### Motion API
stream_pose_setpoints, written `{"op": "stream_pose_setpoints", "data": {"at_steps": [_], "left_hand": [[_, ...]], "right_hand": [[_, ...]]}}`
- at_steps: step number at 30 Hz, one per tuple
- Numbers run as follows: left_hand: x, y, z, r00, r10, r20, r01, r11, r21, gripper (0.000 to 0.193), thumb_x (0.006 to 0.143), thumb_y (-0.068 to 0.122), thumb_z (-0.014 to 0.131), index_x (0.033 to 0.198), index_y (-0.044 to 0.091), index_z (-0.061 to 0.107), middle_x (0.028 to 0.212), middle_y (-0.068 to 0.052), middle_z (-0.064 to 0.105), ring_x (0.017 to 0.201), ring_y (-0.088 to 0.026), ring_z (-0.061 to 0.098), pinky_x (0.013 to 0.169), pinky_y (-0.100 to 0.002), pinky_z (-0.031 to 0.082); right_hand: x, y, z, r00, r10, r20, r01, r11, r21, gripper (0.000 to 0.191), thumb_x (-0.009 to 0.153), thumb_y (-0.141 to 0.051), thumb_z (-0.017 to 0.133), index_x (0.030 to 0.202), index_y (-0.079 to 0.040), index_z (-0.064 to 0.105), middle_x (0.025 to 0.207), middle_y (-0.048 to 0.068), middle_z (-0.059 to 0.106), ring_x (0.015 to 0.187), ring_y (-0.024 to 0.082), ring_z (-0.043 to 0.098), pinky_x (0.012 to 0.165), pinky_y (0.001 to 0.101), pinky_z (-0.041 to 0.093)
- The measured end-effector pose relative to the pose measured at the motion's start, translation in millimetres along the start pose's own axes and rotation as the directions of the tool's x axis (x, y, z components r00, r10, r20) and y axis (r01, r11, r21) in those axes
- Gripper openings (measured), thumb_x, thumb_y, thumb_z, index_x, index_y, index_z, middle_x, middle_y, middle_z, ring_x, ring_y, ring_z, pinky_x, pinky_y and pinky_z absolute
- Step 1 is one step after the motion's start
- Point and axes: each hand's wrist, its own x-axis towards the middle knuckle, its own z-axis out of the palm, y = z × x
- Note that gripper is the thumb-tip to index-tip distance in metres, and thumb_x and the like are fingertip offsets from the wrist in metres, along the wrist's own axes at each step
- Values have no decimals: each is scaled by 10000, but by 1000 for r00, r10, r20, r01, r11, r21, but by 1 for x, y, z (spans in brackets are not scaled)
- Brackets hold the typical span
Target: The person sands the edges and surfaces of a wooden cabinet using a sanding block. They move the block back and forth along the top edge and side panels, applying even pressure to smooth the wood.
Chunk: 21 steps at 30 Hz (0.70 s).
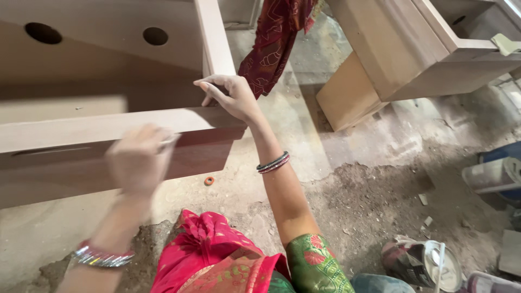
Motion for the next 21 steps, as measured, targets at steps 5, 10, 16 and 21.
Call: {"op": "stream_pose_setpoints", "data": {"at_steps": [5,10,16,21], "left_hand": [[29,47,33,991,134,-2,-133,984,-116,107,829,164,809,881,154,716,889,-10,657,850,-201,662,717,-363,544],[19,21,20,997,82,2,-81,991,-111,98,819,202,817,878,173,745,860,7,666,803,-199,651,692,-362,537],[0,-34,-31,999,-33,-26,36,995,89,109,846,254,855,907,196,786,899,29,710,809,-178,663,684,-337,526],[-13,-52,-37,994,-85,-65,93,988,120,111,881,236,859,943,172,792,911,34,720,818,-166,667,695,-319,533]], "right_hand": [[1,1,1,998,-64,-7,64,998,-24,246,1047,-179,629,1159,-2,759,792,46,776,769,63,735,739,229,570],[2,4,1,999,-41,-2,41,999,-22,246,1043,-158,613,1177,-8,754,796,46,782,774,54,730,744,222,571],[2,9,1,1000,-4,25,2,999,42,254,1070,-151,600,1216,3,741,794,52,786,784,54,694,757,226,551],[2,7,3,1000,8,23,-11,990,141,265,1062,-172,603,1186,18,739,810,35,740,783,63,739,742,224,576]]}}
